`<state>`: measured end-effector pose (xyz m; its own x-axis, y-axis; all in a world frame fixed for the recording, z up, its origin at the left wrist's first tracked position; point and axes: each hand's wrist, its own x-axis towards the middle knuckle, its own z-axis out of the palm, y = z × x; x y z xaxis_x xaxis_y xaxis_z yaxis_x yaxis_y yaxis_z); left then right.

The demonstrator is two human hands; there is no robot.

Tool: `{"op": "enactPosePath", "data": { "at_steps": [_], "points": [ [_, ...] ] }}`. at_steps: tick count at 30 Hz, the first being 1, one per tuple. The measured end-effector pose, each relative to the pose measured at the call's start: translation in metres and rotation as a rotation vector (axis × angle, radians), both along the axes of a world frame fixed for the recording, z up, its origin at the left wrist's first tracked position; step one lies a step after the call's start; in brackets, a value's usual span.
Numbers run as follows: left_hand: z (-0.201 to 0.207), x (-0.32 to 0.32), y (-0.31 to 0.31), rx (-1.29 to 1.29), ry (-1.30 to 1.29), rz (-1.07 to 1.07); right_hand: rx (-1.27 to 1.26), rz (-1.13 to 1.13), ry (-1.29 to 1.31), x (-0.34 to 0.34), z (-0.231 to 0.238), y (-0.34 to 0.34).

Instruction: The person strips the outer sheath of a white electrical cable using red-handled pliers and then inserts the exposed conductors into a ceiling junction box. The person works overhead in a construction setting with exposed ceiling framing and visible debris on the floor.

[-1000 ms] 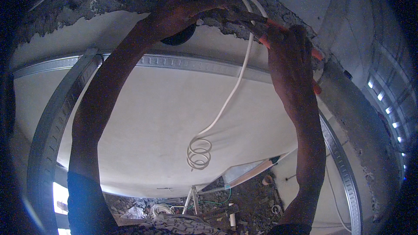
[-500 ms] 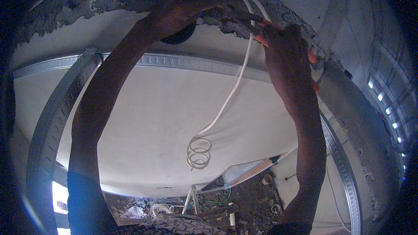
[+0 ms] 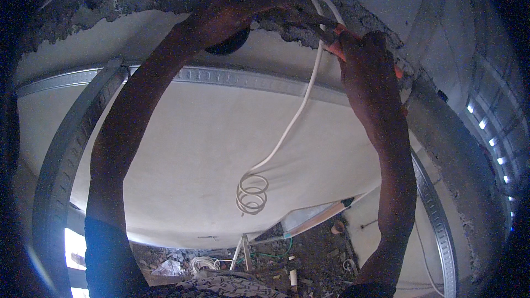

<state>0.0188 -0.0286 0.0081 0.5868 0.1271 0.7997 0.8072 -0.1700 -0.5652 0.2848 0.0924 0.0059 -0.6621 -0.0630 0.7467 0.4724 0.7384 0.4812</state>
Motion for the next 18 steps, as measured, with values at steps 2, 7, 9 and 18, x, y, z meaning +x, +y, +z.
{"op": "enactPosePath", "data": {
  "at_steps": [2, 7, 9, 18],
  "points": [
    [0.0, 0.0, 0.0, 0.022, 0.017, 0.016, -0.042, -0.028, 0.011, -0.002, 0.001, -0.005],
    [0.0, 0.001, 0.003, 0.057, 0.041, 0.036, -0.049, -0.029, -0.018, 0.003, 0.003, -0.003],
    [0.0, 0.002, 0.003, 0.069, 0.046, 0.042, -0.118, 0.155, -0.071, 0.003, 0.007, -0.002],
    [-0.001, 0.003, 0.004, 0.095, 0.056, 0.062, -1.407, 0.438, -0.261, 0.007, 0.021, -0.008]
  ]
}}
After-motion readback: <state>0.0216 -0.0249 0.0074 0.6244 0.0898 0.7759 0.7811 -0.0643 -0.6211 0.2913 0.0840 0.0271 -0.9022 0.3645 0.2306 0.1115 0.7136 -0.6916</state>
